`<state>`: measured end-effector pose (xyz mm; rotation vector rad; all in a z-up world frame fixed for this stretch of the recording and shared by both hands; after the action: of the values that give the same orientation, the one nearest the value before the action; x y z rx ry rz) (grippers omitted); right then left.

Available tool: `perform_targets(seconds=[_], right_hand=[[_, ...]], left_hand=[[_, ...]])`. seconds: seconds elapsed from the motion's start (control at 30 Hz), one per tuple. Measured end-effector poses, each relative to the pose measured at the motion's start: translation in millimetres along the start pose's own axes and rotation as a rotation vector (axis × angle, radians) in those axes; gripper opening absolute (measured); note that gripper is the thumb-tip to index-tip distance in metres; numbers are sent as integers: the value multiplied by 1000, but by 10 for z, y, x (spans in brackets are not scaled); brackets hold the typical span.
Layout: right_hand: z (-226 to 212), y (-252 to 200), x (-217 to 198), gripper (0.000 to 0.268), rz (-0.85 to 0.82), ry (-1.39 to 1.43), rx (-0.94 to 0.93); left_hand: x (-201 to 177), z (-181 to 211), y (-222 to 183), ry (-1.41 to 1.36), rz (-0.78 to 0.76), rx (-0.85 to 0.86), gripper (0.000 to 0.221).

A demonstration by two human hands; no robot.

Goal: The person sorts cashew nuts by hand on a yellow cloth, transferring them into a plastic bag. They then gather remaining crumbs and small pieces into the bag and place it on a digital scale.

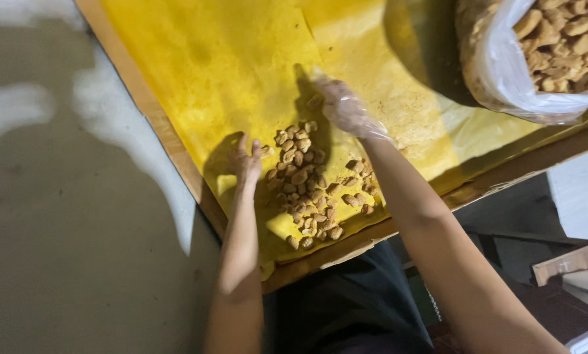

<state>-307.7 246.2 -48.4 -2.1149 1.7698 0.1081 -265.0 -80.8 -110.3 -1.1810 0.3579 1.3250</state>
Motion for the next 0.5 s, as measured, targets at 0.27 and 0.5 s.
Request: perform_targets(seconds=[0.27,0.5], right_hand=[[-177,-549,851,49,-117,540,387],[-546,-1142,846,73,102,880,802]], left_hand=[[563,346,-439,-119,-244,-226,75],[310,1106,-1083,-543,-431,-351,65]])
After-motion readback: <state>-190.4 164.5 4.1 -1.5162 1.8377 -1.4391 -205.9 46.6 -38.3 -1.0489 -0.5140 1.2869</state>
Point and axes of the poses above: each hand's wrist, its own y-axis towards the middle knuckle, its own x-axis out of the palm, z = x × y, the point moved 10 cm from there along y, towards the middle knuckle, and after that the axes turned 5 degrees about z, right-handed, at the moved point
